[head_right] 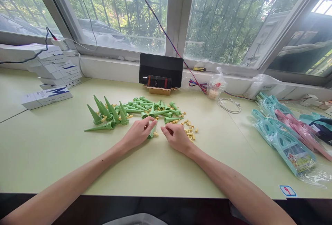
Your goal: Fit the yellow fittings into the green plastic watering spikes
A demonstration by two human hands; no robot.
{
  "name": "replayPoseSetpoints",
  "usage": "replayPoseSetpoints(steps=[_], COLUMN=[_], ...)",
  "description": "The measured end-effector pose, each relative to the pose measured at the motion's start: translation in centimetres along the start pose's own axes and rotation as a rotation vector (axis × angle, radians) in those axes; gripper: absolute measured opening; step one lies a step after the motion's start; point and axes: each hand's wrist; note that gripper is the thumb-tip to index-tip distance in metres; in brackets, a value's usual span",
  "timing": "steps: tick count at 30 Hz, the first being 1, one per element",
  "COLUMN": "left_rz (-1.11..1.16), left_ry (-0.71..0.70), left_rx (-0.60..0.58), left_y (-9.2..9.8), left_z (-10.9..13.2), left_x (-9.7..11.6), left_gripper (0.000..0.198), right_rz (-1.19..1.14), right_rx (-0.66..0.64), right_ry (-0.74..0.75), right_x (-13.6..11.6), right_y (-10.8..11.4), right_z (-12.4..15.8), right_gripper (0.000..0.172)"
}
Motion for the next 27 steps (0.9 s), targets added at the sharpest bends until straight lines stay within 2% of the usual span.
replayPoseSetpoints(steps=[8, 11, 14, 17, 21, 27], left_rz=[0.085, 0.061, 0.043, 0.032, 0.025, -0.018], left_ry=[0.003, 0.017, 0.010, -0.014, -0.113, -0.127], left_rx=[0.125, 0.201, 0.226, 0.204, 0.147, 0.034], left_y=[0.6, 0.9, 1.1, 0.9, 0.6, 0.2], left_z=[-0.4, -0.6, -0.7, -0.8, -0.9, -1.4], left_x=[-0.2, -0.5, -1.0, -1.3, -1.5, -1.8], left_gripper=[0.041, 0.028, 0.015, 0.020, 0.024, 0.037], right_rz=[0.007, 0.018, 0.032, 0.041, 0.047, 0.057], right_rx=[0.012, 0.010, 0.008, 0.006, -0.003, -0.040], right_ry=[0.005, 0.003, 0.010, 0.025, 0.038, 0.055], right_x=[-0.1, -0.1, 0.0, 0.1, 0.2, 0.4], right_y=[0.1, 0.1, 0.1, 0.1, 0.0, 0.0], right_z=[0.0, 0.0, 0.0, 0.0, 0.1, 0.1], right_gripper=[0.039, 0.040, 0.042, 0.044, 0.045, 0.040])
Point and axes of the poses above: each hand's wrist, its own z-axis away from the middle knuckle, its own y-axis out of the back of the hand, x = y × z, and after that the axes turned 6 degrees about y, right-handed
